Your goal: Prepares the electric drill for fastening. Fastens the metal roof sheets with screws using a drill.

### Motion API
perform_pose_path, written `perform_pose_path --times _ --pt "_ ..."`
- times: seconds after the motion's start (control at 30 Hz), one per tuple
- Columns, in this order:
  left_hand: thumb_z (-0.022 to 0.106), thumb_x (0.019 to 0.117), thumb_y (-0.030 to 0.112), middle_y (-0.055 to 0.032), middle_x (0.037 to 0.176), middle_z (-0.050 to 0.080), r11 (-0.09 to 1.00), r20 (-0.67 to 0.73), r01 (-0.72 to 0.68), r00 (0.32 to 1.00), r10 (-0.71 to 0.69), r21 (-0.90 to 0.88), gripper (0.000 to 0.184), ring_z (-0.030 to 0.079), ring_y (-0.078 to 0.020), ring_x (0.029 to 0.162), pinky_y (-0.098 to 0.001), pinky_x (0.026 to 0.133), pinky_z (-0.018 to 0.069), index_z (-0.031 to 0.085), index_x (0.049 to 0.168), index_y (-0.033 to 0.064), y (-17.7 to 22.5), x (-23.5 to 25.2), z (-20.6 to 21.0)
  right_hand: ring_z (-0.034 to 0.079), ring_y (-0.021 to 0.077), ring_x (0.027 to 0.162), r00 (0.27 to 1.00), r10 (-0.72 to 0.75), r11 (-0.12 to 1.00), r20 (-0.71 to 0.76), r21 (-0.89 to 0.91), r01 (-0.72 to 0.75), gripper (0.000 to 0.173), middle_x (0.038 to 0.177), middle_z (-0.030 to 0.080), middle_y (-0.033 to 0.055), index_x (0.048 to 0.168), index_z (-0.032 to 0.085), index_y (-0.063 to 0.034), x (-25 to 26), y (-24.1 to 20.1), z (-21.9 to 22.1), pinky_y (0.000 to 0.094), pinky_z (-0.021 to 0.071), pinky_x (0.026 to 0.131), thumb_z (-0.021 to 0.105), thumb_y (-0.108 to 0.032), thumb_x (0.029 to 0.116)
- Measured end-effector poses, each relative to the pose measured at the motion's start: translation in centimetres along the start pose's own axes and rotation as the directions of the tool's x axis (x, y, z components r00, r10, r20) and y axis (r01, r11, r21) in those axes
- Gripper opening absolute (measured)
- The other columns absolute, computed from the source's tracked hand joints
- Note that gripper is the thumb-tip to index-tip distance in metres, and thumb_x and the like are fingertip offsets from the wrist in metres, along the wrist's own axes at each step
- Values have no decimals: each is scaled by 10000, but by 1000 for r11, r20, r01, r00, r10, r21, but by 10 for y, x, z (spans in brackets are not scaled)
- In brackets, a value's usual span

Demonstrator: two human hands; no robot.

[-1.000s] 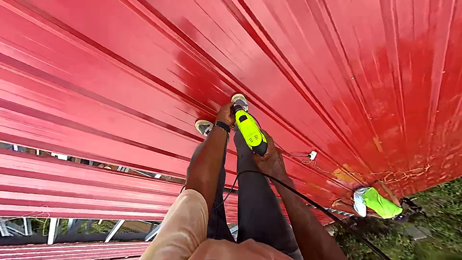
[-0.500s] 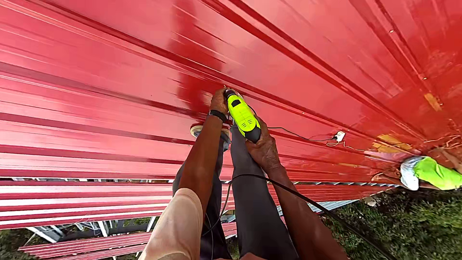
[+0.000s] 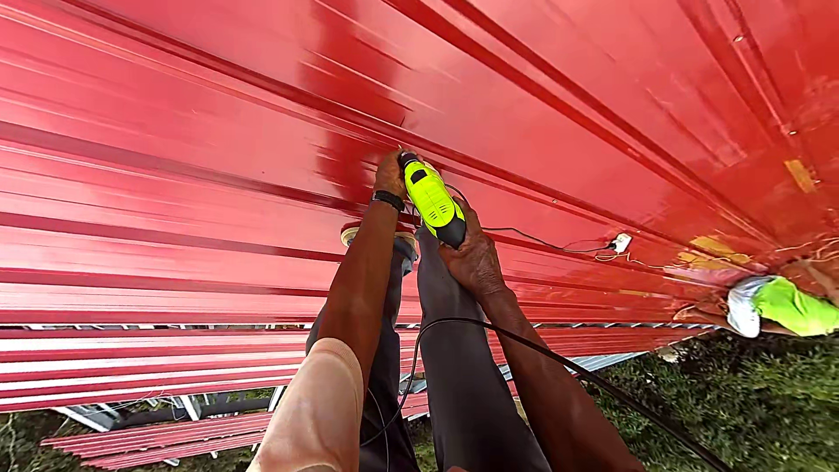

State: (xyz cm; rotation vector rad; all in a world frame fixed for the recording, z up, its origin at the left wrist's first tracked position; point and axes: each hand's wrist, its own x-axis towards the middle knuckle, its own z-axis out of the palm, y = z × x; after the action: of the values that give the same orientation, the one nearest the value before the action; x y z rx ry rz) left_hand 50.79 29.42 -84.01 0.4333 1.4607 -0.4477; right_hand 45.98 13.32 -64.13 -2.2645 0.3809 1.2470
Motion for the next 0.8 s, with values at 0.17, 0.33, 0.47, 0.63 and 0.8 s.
perform_pose_path --times 0.17,0.33,0.47,0.63,0.8 --pt "479 1042 219 -127 911 648 1000 -17 5 1000 -5 -13 203 659 -230 780 -384 698 586 572 1077 42 2 9 -7 719 343 914 1000 -6 1000 12 -6 6 869 1080 729 144 1600 333 -311 6 -2 2 606 567 777 765 -253 848" --pt "503 1028 213 -115 914 651 999 -40 15 999 -13 44 196 656 -217 772 -367 677 580 587 1080 44 4 9 -6 718 339 881 1000 -10 1000 10 -24 10 886 1053 730 140 1603 318 -320 6 -4 4 599 569 751 767 -252 842" --pt "502 1010 188 -127 924 648 997 -77 39 996 -34 63 187 656 -231 772 -374 671 580 581 1085 36 8 4 -1 719 334 939 1000 -10 1000 3 -2 10 858 1091 728 138 1598 337 -307 5 -6 3 603 568 794 768 -276 857" --pt "487 1024 211 -139 894 654 999 -68 43 997 -41 24 209 658 -243 749 -391 657 578 584 1062 31 8 10 -2 720 347 905 996 84 995 6 -57 -84 868 1030 732 151 1590 335 -302 8 -20 5 592 568 788 795 -304 854" --pt "477 1057 276 -122 897 655 997 -10 54 998 -54 -59 253 665 -229 769 -383 676 585 587 1080 49 6 9 -8 715 355 894 991 137 989 -3 -60 -137 861 999 726 152 1561 352 -318 10 -29 5 609 559 766 810 -309 832"
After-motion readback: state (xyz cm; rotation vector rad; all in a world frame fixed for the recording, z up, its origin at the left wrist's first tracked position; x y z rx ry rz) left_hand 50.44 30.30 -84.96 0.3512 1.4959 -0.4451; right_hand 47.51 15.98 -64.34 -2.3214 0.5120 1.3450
